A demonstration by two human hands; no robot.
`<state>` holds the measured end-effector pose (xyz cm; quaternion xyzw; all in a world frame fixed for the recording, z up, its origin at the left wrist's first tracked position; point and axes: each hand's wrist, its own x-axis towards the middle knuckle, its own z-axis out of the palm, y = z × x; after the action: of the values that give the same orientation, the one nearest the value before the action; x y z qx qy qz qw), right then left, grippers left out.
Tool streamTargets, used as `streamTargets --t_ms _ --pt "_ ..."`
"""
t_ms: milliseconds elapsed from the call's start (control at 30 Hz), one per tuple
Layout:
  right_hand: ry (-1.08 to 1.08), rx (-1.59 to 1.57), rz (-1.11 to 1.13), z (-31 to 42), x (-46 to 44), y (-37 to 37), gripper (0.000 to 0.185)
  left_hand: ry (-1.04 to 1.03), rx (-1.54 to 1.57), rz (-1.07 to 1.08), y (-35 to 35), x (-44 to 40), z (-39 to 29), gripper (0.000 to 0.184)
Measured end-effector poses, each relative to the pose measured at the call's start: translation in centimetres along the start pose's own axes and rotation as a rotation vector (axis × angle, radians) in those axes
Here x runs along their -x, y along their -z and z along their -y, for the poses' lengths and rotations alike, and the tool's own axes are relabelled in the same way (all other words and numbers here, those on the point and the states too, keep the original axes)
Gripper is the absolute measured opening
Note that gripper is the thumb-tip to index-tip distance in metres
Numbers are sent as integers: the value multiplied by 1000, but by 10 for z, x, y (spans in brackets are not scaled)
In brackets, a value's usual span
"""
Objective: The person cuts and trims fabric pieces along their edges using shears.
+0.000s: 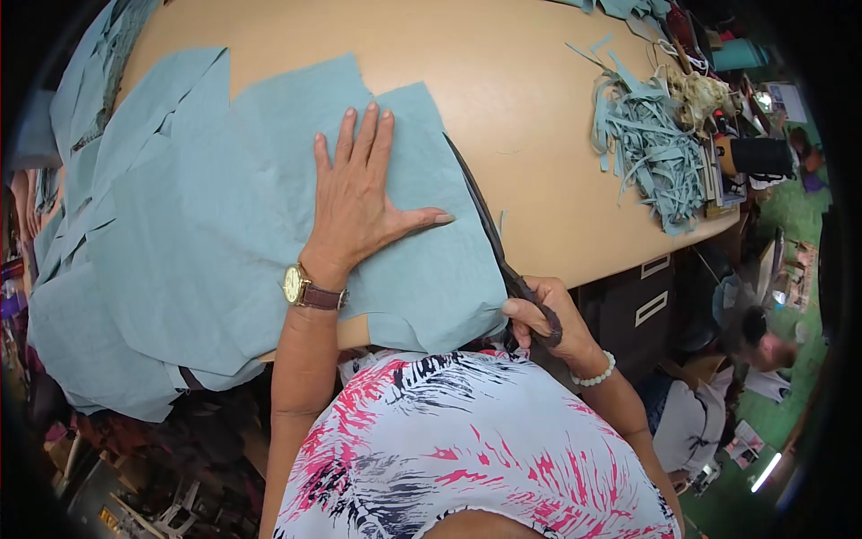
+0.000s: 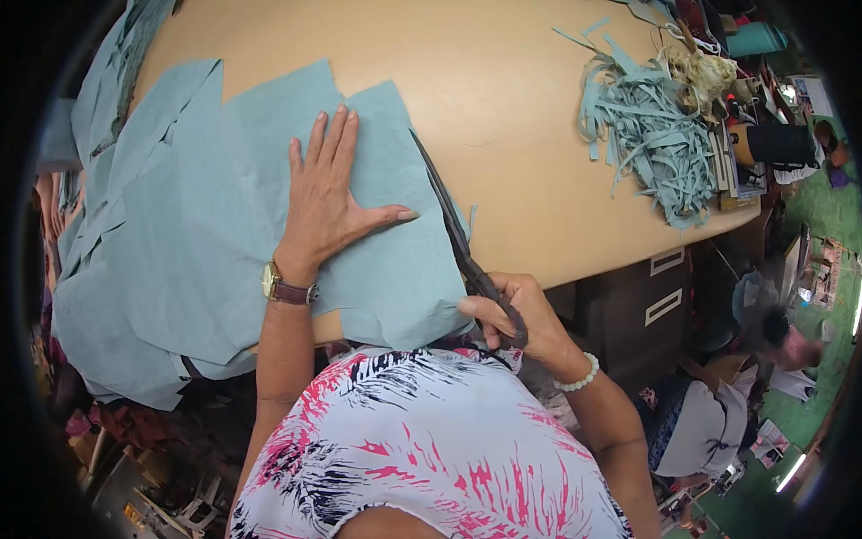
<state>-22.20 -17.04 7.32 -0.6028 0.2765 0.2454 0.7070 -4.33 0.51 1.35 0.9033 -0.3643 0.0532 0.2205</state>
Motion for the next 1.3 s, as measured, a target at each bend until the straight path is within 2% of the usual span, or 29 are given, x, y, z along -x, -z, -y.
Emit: streamTargets --t_ms 133,233,333,533,833,933,1033,1133,1300 --pt "25 -16 12 -1 0 1 29 13 16 13 1 1 0 111" --pt "143 -43 24 3 -1 0 31 13 13 14 1 0 0 111" --pt "101 77 17 12 -10 -2 46 18 30 18 3 0 0 112" --pt "120 139 -19 26 -22 -9 50 25 42 23 4 1 0 113" --pt "149 160 -39 28 -27 -9 50 33 45 25 3 1 0 114" --pt "159 95 -31 21 -29 -6 45 34 44 36 4 0 0 114" --pt "104 34 -68 20 -27 -8 32 36 42 43 4 0 0 113" --pt "84 43 -65 16 -27 -8 29 33 41 44 4 0 0 113" --pt "133 61 -55 27 -25 -11 35 21 55 21 5 0 0 113"
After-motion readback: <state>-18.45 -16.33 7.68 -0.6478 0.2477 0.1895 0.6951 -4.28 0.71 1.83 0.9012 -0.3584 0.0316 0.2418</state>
